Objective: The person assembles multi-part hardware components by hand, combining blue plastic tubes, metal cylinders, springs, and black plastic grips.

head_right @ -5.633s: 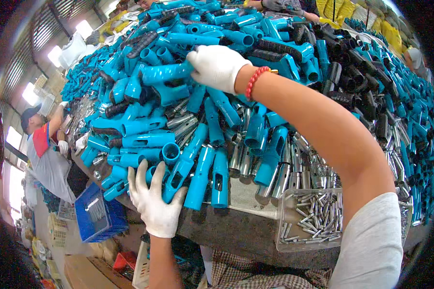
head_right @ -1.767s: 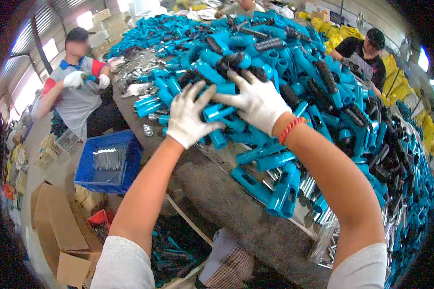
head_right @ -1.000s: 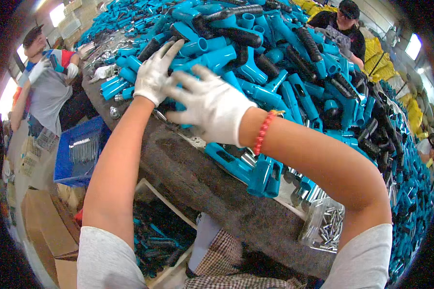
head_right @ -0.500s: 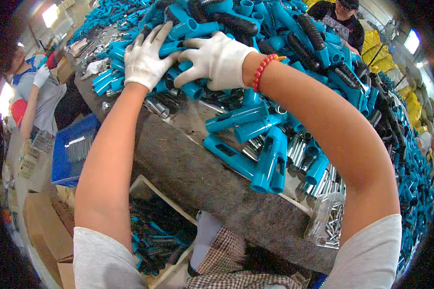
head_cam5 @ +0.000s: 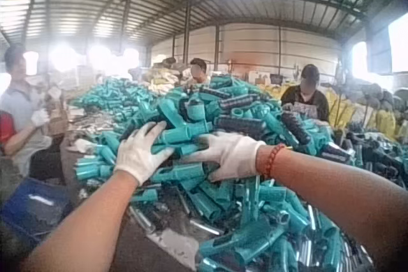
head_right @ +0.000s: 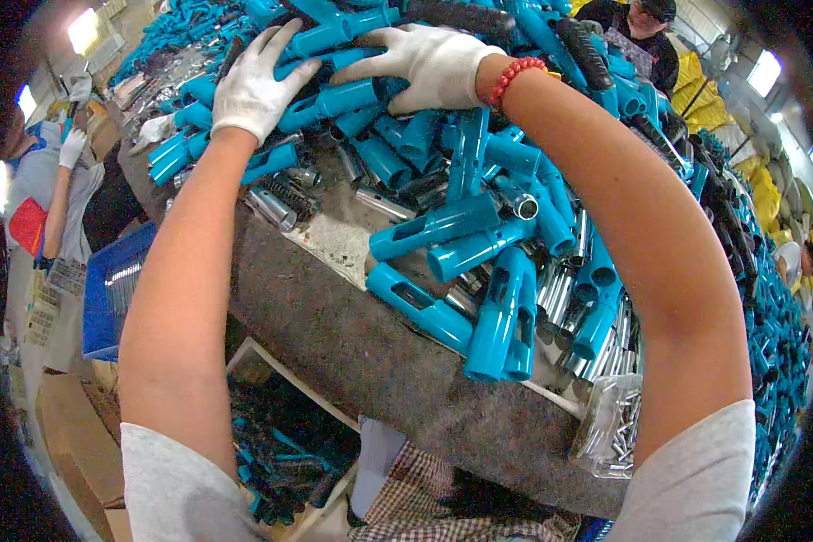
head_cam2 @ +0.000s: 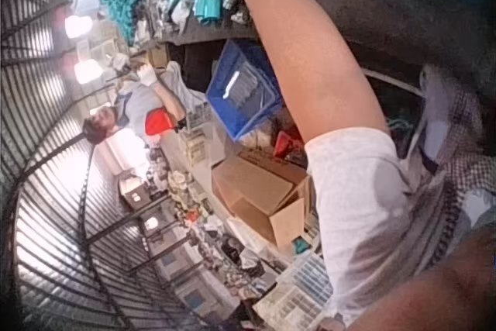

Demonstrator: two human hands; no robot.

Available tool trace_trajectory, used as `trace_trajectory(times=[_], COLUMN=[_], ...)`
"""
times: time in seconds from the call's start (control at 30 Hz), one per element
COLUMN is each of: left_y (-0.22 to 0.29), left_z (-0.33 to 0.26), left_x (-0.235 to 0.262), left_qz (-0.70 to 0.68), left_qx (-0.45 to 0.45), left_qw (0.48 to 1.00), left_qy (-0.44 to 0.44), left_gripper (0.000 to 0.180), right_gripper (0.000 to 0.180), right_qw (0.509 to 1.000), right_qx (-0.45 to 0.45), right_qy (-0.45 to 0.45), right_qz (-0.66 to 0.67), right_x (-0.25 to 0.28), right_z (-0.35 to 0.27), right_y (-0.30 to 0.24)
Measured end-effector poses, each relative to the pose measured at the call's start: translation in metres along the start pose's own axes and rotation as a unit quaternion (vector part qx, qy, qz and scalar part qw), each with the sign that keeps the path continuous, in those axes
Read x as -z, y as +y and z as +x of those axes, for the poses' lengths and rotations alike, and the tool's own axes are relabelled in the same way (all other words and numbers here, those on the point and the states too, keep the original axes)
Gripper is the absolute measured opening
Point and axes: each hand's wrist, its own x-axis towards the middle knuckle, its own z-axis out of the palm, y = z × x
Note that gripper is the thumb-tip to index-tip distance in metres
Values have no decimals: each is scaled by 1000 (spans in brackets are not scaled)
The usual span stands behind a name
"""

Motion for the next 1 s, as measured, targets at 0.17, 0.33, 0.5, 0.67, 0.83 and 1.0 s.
trace_trajectory(times=[0.17,0.33,0.5,0.67,0.83,1.0], left_y=[-5,-2,-11,-12,-10,-13], left_z=[7,13,17,19,19,15], left_x=[-7,-11,-14,-15,-14,-14], left_qz=[-17,2,-9,-28,-32,-31], left_qx=[-2,13,18,15,15,17], left_qw=[1000,999,999,998,998,997], left_qy=[-9,-30,-48,-54,-55,-67], left_gripper=[67,69,74,75,73,73], right_gripper=[52,47,37,30,17,16], right_qw=[999,993,982,967,986,999], right_qx=[-17,-74,45,208,162,33], right_qy=[13,73,179,18,-2,-39], right_qz=[-32,-51,47,148,35,-8], right_x=[-8,-13,-2,-10,0,-11], right_z=[6,3,8,1,2,23], right_y=[2,-8,-61,-119,-97,-107])
